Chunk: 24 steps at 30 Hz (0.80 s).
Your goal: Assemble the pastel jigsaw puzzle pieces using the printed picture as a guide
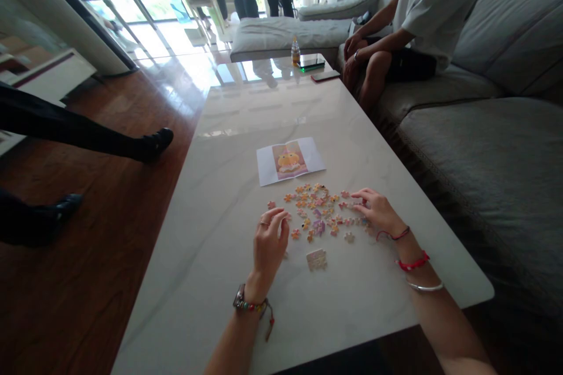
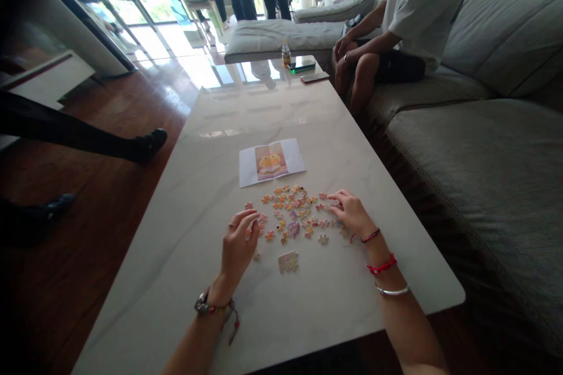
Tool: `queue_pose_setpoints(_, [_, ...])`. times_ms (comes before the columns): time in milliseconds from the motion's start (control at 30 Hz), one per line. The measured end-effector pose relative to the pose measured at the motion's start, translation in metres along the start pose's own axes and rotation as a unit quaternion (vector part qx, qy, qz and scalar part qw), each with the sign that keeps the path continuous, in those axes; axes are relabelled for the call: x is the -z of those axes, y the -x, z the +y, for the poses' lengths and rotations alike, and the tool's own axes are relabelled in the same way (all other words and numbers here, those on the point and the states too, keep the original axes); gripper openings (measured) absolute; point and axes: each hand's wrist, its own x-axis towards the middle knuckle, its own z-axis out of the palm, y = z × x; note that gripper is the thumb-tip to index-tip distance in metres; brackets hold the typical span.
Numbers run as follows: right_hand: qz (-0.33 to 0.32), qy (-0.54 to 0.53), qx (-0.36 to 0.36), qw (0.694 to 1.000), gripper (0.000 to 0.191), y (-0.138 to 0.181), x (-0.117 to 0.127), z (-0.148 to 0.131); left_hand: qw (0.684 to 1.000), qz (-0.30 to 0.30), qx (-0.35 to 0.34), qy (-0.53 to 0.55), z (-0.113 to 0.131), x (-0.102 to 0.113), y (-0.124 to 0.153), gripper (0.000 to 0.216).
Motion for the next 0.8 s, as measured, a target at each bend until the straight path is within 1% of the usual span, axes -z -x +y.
queue_pose_setpoints(133, [0.028, 0.028, 0.012, 0.999, 0.021, 0.001, 0.0, 0.005, 1.0, 0.018, -0.019, -0.001, -0.006, 0.001, 0.002, 0.017])
queue_pose_setpoints(233, [0.047, 0.05, 0.019, 0.997, 0.02, 0.002, -0.002, 0.008, 0.999, 0.032, -0.033, -0.022, -0.008, 0.003, 0.005, 0.019])
queue_pose_setpoints(367, [0.028, 0.071, 0.046, 0.996, 0.02, 0.003, -0.004, 0.004, 0.996, 0.053, -0.038, -0.066, -0.009, 0.005, 0.004, 0.018])
queue_pose_setpoints(433, [0.017, 0.081, 0.06, 0.995, 0.02, 0.003, -0.005, 0.001, 0.994, 0.065, -0.029, -0.084, -0.011, 0.005, 0.003, 0.018])
queue_pose_setpoints(500, [0.019, 0.089, 0.064, 0.994, 0.021, 0.003, -0.006, 0.0, 0.992, 0.075, -0.014, -0.097, -0.013, 0.005, 0.003, 0.018])
queue_pose_setpoints(667, [0.071, 0.093, 0.057, 0.992, 0.023, 0.002, -0.005, 0.001, 0.988, 0.1, 0.014, -0.12, -0.02, 0.006, 0.004, 0.018])
queue_pose_setpoints(800, [0.108, 0.086, 0.051, 0.989, 0.024, 0.004, -0.003, -0.001, 0.986, 0.114, 0.043, -0.117, -0.024, 0.009, 0.006, 0.022])
